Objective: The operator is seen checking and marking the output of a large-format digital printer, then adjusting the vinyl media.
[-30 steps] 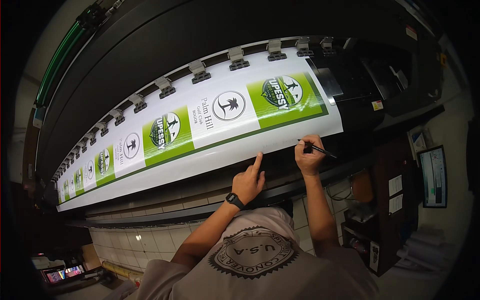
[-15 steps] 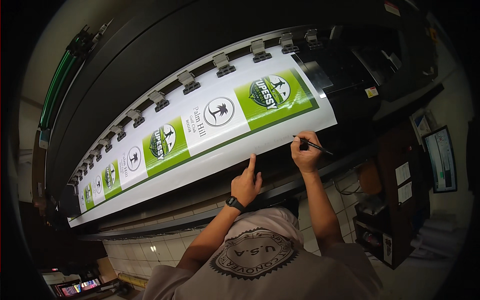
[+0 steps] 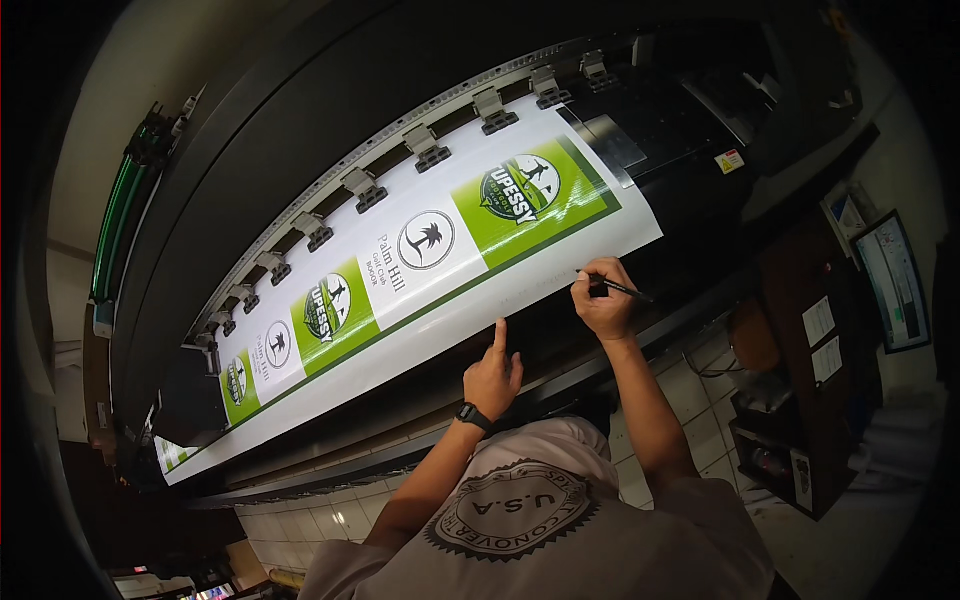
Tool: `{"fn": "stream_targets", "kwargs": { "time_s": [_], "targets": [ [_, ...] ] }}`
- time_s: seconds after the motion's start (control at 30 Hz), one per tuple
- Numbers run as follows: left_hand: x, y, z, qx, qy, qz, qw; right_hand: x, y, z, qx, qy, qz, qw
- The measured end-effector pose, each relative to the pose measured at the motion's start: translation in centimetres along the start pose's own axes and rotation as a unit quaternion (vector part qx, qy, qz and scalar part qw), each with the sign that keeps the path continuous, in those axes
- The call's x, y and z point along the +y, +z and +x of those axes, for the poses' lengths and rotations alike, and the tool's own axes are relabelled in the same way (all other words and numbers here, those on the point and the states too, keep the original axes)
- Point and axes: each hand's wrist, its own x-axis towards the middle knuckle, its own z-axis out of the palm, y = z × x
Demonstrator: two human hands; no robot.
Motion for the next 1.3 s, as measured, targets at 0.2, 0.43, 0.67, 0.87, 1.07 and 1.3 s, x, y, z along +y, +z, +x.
{"fn": "stream_targets", "kwargs": {
  "time_s": [0.2,0.43,0.67,0.87,1.07,1.3],
  "targets": [
    [0.4,0.0,-0.4,-0.008,-0.015,-0.007,1.0,0.2,0.0,0.0,0.02,-0.002,0.0,1.0],
    [0.8,-0.3,-0.3,-0.019,-0.04,-0.007,0.999,0.1,-0.1,0.2,0.039,0.001,-0.006,0.999],
    [0.8,-0.2,-0.3,-0.006,-0.031,-0.004,0.999,0.1,-0.3,0.0,0.037,0.021,0.024,0.999],
    [0.9,0.0,-0.5,0.005,-0.027,-0.012,1.0,-0.6,-0.9,-0.3,0.064,0.003,-0.007,0.998],
    [2.1,-1.2,-0.8,-0.006,-0.05,-0.056,0.997,-3.7,-2.4,-2.7,0.11,0.067,0.031,0.991],
    [4.2,-3.2,-3.2,0.015,-0.051,-0.268,0.962,-10.8,-2.3,-8.4,-0.088,0.102,0.087,0.987]
  ]
}}
